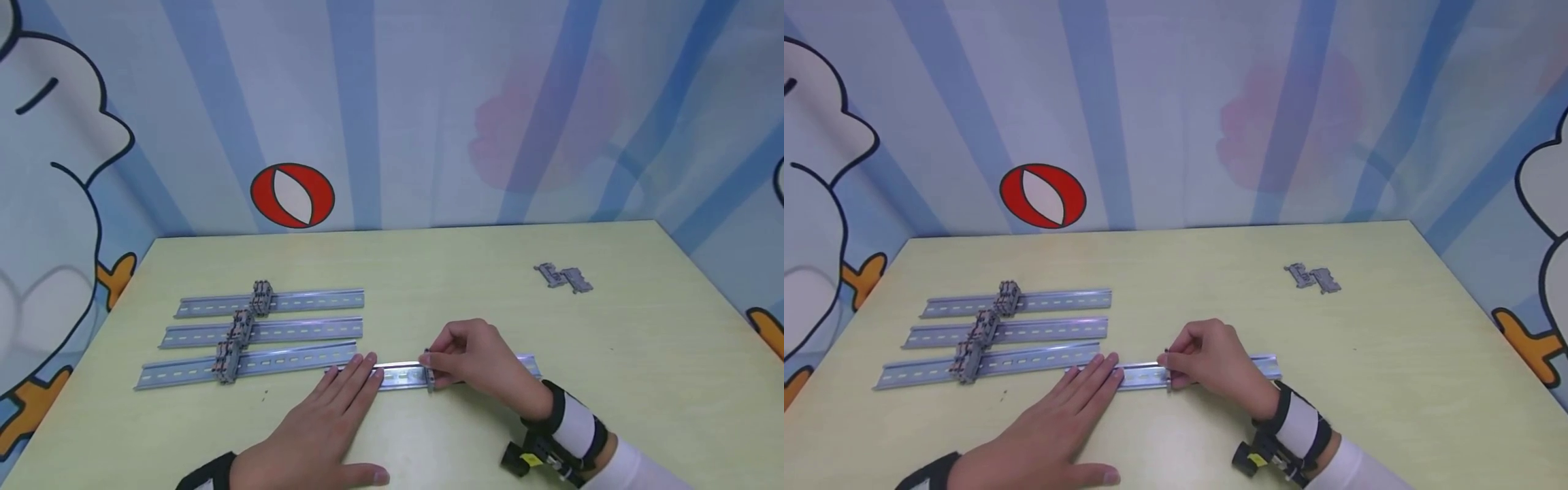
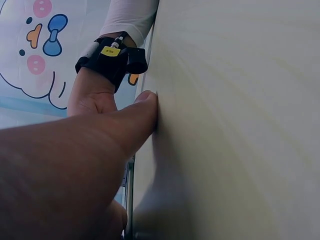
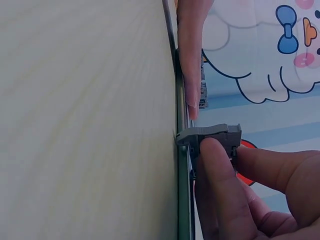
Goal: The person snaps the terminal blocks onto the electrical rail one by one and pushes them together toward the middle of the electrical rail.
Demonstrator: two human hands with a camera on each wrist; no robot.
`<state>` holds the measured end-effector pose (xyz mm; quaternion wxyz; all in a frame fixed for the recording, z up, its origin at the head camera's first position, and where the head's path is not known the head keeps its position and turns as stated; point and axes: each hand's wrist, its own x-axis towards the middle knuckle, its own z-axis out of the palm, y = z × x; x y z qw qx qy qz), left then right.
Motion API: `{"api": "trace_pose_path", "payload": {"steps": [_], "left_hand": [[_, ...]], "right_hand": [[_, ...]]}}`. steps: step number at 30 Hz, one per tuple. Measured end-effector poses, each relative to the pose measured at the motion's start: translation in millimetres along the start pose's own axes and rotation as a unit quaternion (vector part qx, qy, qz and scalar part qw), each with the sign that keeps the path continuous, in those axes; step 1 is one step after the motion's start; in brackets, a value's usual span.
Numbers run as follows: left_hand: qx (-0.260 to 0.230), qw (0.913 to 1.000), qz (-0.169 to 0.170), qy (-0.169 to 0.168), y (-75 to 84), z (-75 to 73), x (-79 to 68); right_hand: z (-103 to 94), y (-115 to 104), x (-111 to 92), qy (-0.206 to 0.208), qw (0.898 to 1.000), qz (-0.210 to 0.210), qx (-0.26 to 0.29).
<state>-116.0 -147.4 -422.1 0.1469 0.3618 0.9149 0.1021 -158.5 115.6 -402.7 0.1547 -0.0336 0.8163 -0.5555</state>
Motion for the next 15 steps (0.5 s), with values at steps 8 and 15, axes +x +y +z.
{"api": "trace_pose_path", "payload": {"steps": [8,15], "left_hand": [[0.003,1.0000,-0.007,-0.005,-0.6,-0.1,-0.6],[0.007,0.9999,-0.007,-0.007,-0.7,1.1,0.0]], "right_hand": [[3.8,-2.1,-0.5,-0.008,1.000,-0.011,0.016],[4.3,-3.3,-3.2,-0.002,1.000,-0.012,0.003]]}}
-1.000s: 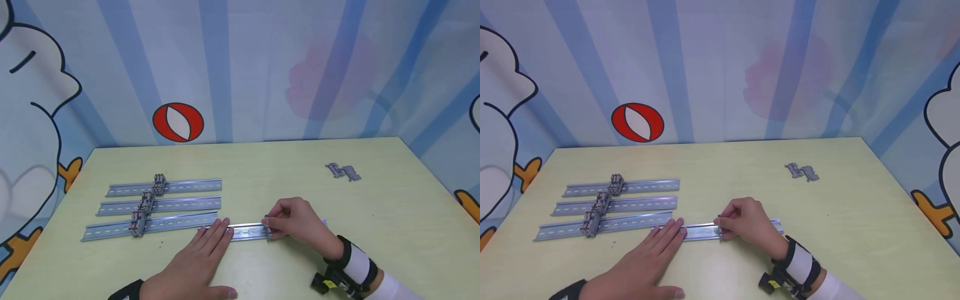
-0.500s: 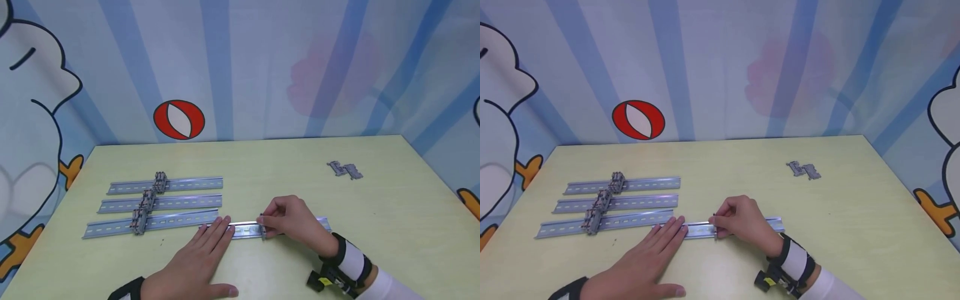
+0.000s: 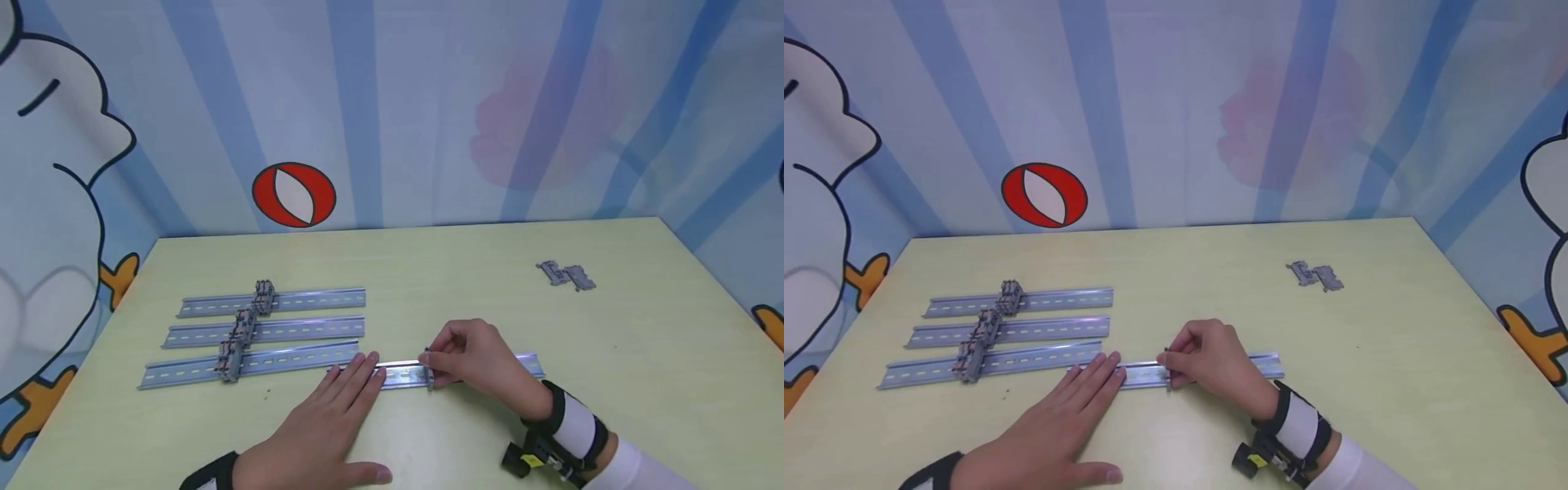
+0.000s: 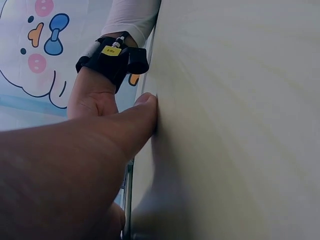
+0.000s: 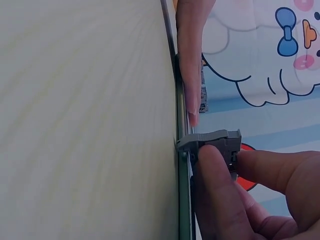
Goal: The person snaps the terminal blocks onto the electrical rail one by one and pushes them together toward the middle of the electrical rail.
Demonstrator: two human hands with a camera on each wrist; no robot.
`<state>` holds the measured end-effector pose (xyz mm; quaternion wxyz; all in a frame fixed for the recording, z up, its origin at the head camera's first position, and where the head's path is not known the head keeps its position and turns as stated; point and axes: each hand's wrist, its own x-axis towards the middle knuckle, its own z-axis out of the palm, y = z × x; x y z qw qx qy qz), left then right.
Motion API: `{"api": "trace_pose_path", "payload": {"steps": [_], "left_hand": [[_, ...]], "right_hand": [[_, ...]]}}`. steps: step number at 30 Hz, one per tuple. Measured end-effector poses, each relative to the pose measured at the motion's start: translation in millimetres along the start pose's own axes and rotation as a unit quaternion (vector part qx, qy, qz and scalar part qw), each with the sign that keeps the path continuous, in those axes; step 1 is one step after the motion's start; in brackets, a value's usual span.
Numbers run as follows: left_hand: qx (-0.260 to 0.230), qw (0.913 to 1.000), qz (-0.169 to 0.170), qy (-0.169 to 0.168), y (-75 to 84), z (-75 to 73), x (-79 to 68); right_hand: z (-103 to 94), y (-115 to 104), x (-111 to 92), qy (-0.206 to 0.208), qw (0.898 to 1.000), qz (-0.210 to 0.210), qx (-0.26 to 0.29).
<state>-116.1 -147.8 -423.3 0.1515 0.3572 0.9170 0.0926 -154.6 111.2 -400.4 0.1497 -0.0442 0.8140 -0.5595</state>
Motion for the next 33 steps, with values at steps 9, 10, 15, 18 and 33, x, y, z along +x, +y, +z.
{"api": "trace_pose_path", "payload": {"steps": [9,10,15,18,33], "left_hand": [[-0.010,0.9999,-0.003,-0.001,0.1,-1.5,0.6],[-0.010,0.9999,-0.002,-0.001,0.0,-1.6,0.4],[-0.012,0.9999,0.009,0.003,-1.0,-1.0,0.6],[-0.012,0.9998,0.012,0.005,-2.2,-0.4,1.5],[-0.010,0.9999,0.007,0.003,-0.5,-0.5,1.3]], "right_hand": [[1.7,6,3,0.009,1.000,-0.010,-0.015],[1.6,6,3,0.008,1.000,-0.011,-0.015],[-0.4,5,2,0.003,1.000,-0.009,-0.015],[-1.4,5,3,-0.001,1.000,-0.006,-0.013],[-32.5,-2,3,0.028,0.998,-0.023,-0.042]]}}
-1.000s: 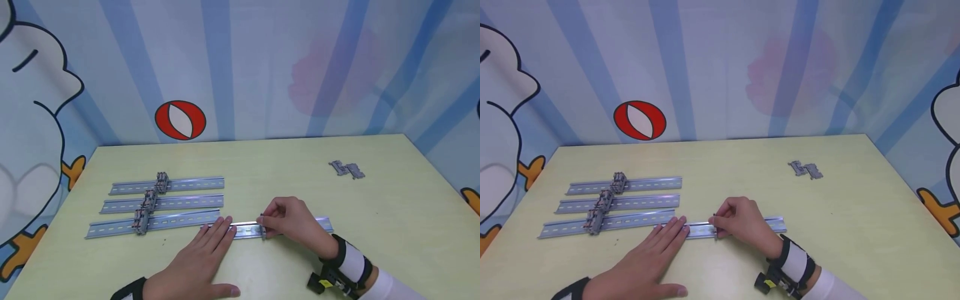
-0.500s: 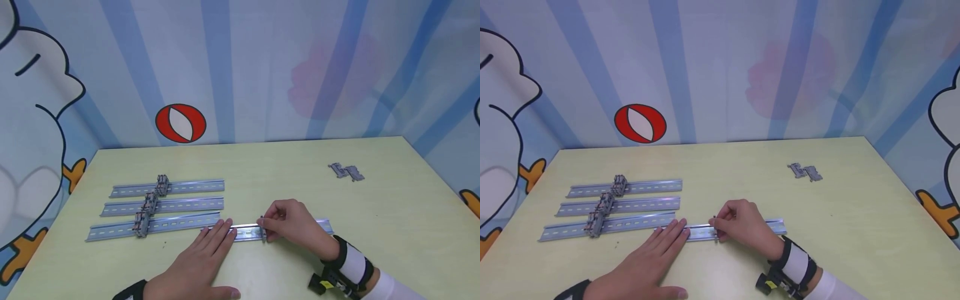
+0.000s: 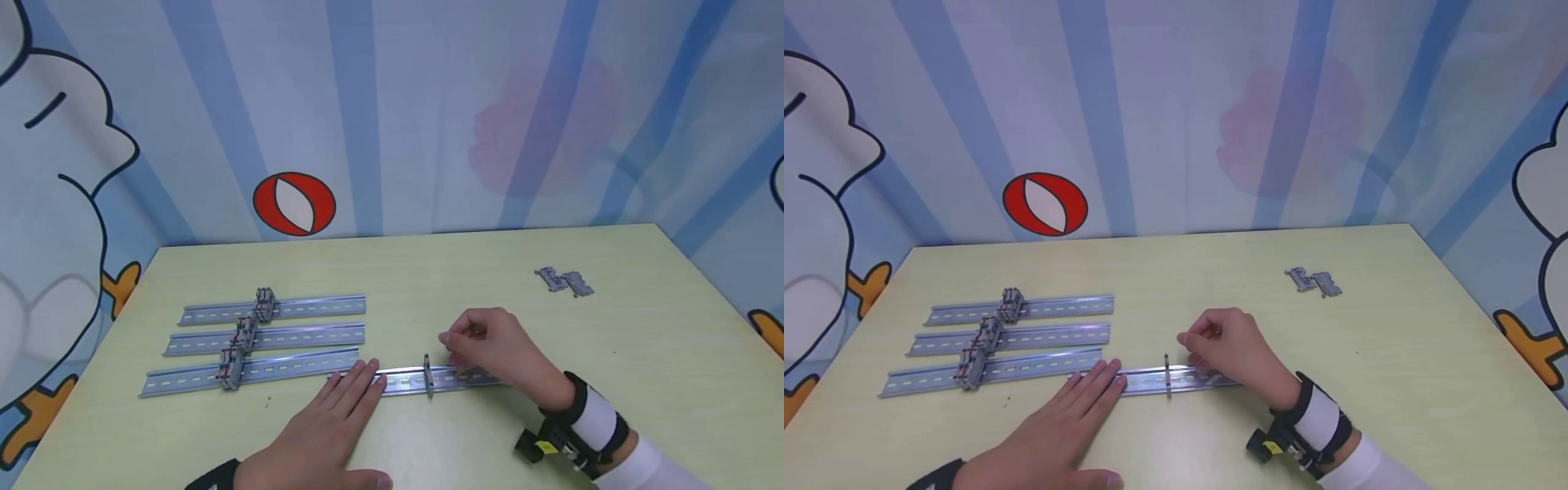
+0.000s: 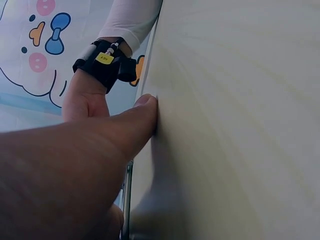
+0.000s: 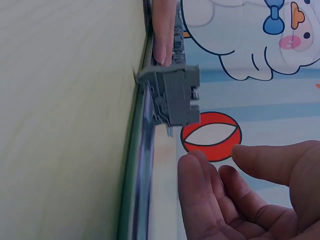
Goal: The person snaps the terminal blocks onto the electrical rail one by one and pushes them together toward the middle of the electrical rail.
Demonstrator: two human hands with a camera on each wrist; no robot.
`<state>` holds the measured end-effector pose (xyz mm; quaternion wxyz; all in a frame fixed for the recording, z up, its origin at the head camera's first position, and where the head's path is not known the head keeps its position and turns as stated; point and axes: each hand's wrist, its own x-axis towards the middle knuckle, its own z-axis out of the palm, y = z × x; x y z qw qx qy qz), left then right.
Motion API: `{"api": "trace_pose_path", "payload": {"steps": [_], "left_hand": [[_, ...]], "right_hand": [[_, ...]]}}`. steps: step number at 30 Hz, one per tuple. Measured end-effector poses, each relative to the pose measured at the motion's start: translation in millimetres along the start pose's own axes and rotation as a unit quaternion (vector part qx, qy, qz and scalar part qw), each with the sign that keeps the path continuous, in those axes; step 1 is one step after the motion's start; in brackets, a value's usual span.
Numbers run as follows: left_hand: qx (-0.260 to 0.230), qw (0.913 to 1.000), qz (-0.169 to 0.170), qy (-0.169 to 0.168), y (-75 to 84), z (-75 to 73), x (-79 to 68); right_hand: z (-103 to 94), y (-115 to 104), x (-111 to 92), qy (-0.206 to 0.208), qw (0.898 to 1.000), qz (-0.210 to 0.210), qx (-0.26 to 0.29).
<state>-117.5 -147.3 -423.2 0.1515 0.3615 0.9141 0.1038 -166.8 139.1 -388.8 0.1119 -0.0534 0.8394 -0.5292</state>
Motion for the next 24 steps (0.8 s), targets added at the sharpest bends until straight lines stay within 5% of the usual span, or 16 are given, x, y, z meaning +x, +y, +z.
{"api": "trace_pose_path", "payload": {"steps": [15,20,24], "left_hand": [[0.003,0.9998,0.014,0.014,-3.3,2.1,-0.4],[0.008,0.9997,0.016,0.018,-3.6,2.8,-0.2],[0.010,0.9997,0.016,0.017,-3.5,3.2,0.3]], "right_hand": [[-72.1,18,13,0.132,0.988,-0.022,-0.081],[-100.7,35,15,0.200,0.963,-0.002,-0.180],[-124.6,49,16,0.177,0.947,0.029,-0.267]]}}
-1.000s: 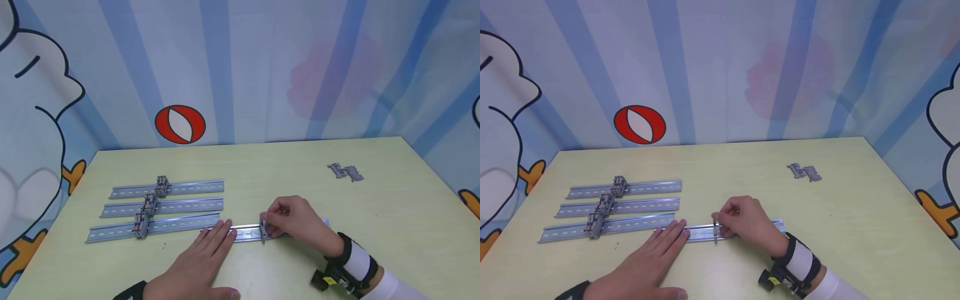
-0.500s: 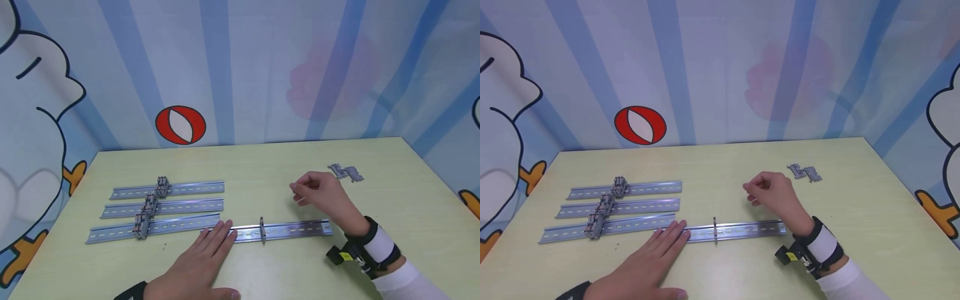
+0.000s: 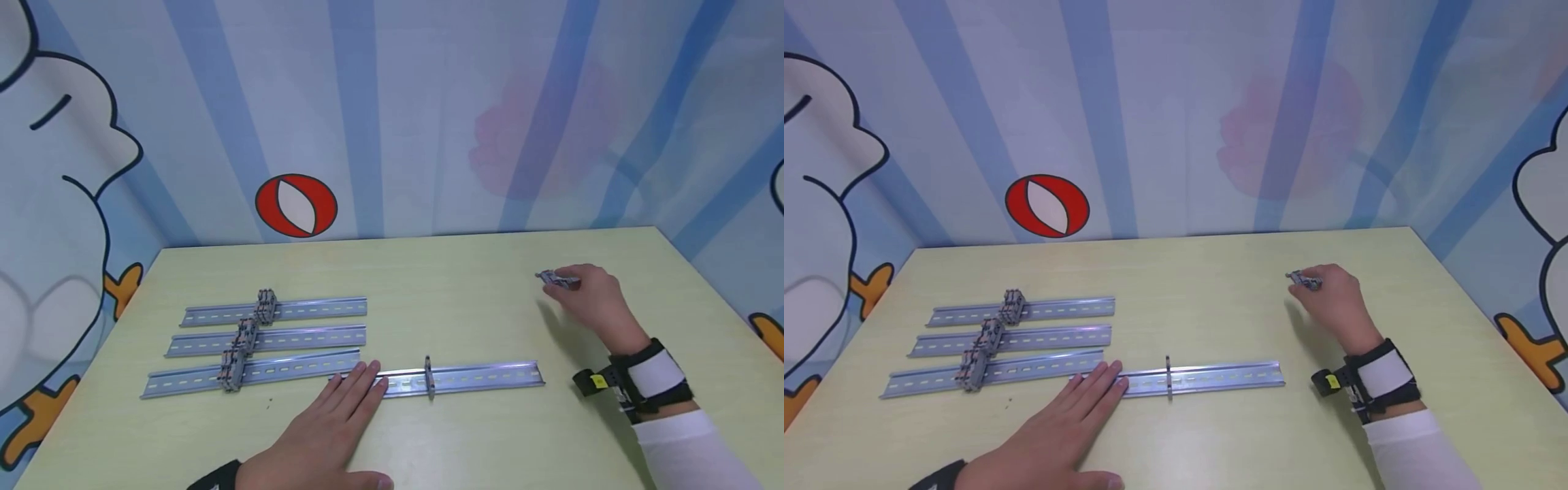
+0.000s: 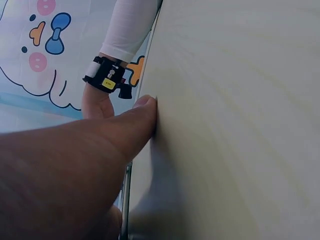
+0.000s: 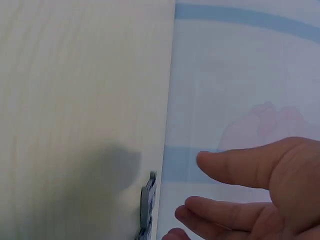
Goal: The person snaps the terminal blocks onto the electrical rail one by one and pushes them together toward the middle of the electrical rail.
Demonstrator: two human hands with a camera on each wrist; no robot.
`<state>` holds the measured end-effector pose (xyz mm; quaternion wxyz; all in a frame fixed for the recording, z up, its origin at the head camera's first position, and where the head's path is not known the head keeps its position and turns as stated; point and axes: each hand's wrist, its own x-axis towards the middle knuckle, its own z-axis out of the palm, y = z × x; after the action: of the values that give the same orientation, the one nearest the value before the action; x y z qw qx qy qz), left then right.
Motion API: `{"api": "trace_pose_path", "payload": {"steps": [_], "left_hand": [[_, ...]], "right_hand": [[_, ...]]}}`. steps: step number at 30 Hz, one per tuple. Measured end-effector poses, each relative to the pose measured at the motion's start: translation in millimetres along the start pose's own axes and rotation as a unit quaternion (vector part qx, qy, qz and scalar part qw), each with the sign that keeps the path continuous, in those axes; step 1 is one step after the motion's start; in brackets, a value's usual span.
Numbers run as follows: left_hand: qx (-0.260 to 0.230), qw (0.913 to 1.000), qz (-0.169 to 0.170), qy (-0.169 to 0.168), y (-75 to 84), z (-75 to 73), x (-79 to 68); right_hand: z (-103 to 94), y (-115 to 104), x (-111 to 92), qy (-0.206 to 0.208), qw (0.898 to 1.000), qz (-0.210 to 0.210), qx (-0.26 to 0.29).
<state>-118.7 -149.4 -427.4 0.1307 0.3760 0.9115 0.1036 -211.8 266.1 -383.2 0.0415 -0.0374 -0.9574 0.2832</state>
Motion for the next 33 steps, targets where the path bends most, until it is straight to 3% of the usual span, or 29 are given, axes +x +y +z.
{"api": "trace_pose_path", "payload": {"steps": [5,10,14,17,27,33], "left_hand": [[-0.003,1.0000,-0.002,0.003,-0.7,0.6,-0.9],[-0.003,1.0000,-0.002,0.005,-0.7,0.1,-1.3],[-0.007,0.9999,-0.007,-0.003,0.1,-1.1,-0.4],[-0.005,1.0000,-0.008,-0.004,0.2,-1.3,0.2],[-0.005,1.0000,-0.008,0.003,0.8,-1.4,-0.8],[-0.001,1.0000,-0.006,0.007,1.2,-0.5,-0.3]], "right_hand": [[-3.9,17,8,-0.056,0.995,0.000,-0.079],[-3.3,22,8,-0.039,0.992,0.014,-0.115],[-5.3,26,3,0.001,0.994,0.027,-0.101],[-6.4,32,2,0.007,0.995,0.049,-0.086],[-18.1,45,7,-0.081,0.992,0.072,-0.061],[-20.7,46,5,-0.093,0.992,0.075,-0.047]]}}
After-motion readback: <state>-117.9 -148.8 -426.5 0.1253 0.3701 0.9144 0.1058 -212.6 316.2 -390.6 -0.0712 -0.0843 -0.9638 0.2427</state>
